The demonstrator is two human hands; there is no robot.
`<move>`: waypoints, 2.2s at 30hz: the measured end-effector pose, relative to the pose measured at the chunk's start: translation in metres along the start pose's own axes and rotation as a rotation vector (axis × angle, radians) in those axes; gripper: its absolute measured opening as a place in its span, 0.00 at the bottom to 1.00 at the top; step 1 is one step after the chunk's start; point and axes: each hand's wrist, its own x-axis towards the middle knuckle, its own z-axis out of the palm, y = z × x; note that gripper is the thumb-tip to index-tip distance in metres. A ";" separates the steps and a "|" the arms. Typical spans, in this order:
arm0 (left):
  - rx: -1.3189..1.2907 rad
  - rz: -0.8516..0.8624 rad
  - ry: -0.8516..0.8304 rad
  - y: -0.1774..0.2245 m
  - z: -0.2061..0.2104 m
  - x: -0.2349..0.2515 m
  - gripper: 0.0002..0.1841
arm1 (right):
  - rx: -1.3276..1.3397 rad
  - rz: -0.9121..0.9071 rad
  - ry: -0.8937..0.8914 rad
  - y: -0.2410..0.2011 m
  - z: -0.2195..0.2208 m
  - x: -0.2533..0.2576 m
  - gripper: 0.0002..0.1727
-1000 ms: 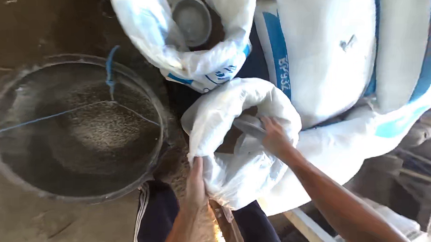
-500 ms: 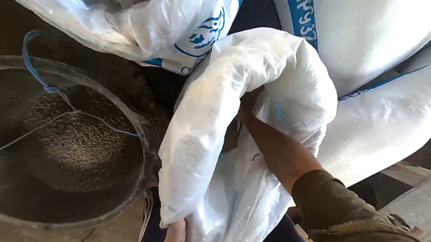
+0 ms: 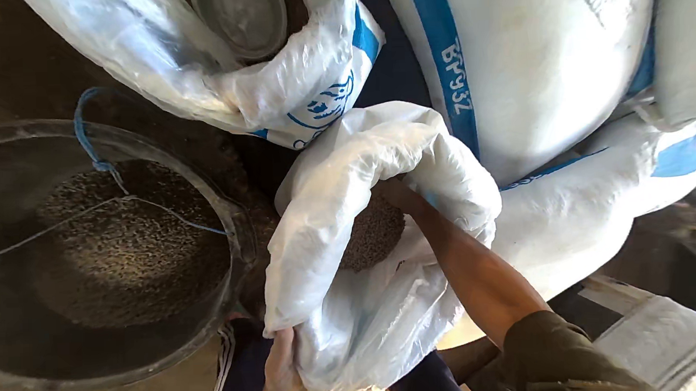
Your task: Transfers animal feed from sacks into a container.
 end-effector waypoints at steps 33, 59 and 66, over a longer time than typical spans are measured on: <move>0.093 -0.300 0.280 0.043 0.025 -0.002 0.19 | -0.786 -1.089 0.401 -0.344 0.187 -0.163 0.24; 0.431 -0.012 0.398 0.023 0.028 -0.014 0.18 | -0.614 0.006 0.376 -0.024 0.019 0.016 0.26; 0.483 0.047 0.224 0.021 0.017 -0.025 0.19 | -0.230 -0.131 0.007 -0.003 0.046 0.053 0.25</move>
